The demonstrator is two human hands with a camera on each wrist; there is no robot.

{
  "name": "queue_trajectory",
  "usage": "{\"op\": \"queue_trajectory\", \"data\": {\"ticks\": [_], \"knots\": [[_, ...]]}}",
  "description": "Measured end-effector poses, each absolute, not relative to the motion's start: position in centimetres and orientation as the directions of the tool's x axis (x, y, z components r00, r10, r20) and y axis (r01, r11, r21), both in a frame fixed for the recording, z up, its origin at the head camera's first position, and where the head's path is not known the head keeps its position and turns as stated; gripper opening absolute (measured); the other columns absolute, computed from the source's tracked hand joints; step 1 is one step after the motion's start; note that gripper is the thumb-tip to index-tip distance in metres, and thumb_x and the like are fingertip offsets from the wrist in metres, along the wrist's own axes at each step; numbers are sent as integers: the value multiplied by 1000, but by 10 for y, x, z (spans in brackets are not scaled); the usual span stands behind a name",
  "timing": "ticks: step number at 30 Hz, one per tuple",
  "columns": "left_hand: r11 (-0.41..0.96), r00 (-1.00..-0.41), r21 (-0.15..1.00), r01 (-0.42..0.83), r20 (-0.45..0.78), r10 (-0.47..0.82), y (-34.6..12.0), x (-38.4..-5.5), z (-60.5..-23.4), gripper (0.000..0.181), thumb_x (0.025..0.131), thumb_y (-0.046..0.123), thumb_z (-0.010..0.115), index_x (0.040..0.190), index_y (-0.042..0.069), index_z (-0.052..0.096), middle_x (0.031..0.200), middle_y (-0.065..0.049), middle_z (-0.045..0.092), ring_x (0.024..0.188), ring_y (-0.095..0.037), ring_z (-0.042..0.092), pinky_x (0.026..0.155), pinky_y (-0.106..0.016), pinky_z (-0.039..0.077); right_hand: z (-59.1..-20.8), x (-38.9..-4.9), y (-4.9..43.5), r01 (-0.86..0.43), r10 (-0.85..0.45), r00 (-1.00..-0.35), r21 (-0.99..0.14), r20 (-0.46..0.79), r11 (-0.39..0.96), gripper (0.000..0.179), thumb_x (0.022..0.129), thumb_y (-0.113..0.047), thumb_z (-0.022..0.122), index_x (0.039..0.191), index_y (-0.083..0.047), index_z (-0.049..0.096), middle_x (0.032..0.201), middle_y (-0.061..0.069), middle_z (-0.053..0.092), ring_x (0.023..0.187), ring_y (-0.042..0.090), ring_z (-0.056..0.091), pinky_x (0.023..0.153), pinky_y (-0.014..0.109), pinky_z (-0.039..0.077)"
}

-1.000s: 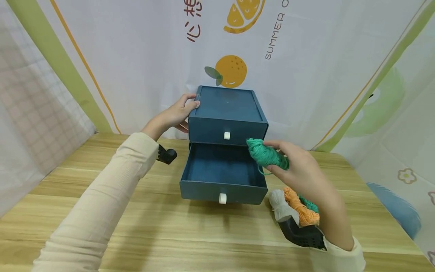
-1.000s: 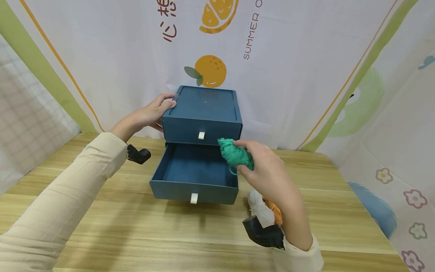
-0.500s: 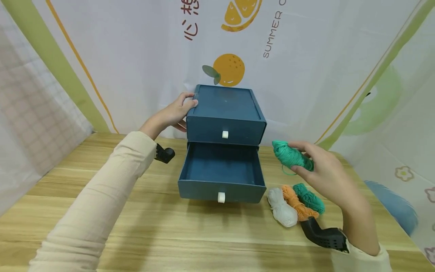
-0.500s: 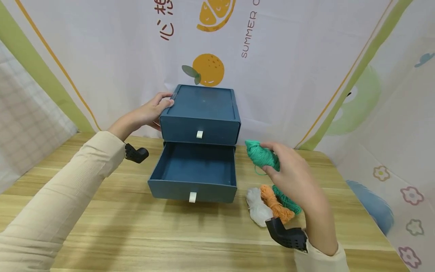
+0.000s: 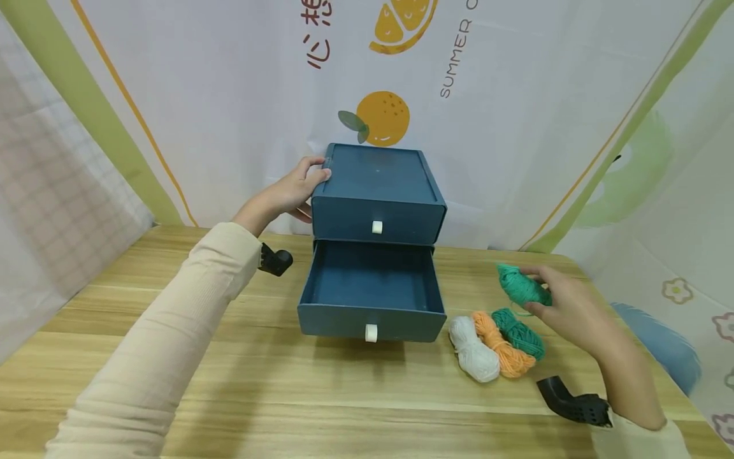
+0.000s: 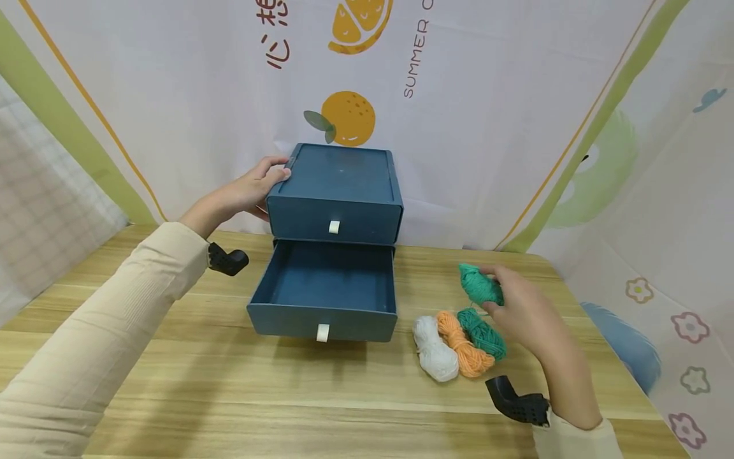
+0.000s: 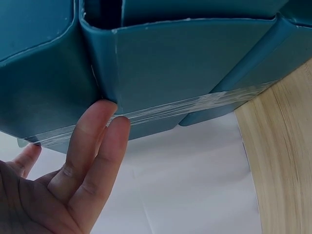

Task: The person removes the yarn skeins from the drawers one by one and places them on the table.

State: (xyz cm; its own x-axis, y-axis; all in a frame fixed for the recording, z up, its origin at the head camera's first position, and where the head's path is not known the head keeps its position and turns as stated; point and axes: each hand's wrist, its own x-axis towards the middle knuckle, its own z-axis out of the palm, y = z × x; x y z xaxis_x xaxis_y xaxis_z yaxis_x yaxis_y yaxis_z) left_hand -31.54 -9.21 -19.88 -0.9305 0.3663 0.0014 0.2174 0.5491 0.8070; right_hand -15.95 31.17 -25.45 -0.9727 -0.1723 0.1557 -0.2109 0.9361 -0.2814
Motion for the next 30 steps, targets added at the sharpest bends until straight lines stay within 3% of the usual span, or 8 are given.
{"op": "queue_trajectory", "data": {"ticks": [8,16,23,30], "knots": [[545,-932,811,215,4,362,-92,-315,-199,61,99,46,25,149,22,0,143,-25,32,93,-40,65,79,-47,54,-273,-170,340,-139,-128,-990,-305,56,942,56,83,-5,65,130,10,39,114,40,50,91,48,57,64,46,50],[548,-932,807,220,7,363,-93,-316,-200,61,99,46,24,149,22,0,143,-25,31,92,-38,65,77,-45,54,-291,-182,364,-77,-108,-992,-359,-66,930,54,82,-1,63,124,18,37,111,43,47,94,51,53,65,43,50],[550,-932,805,224,11,363,-92,-316,-201,61,99,46,24,149,21,0,144,-25,31,90,-37,66,78,-46,54,-310,-190,374,-33,-105,-979,-369,-177,929,52,80,-1,61,122,18,37,111,43,47,100,56,48,71,49,48],[548,-931,806,222,8,365,-93,-316,-201,61,99,47,24,149,22,0,144,-25,31,91,-38,66,82,-49,52,-318,-192,379,-15,-107,-974,-420,-198,907,54,79,-1,61,124,18,36,113,41,47,102,53,48,71,45,49]]}}
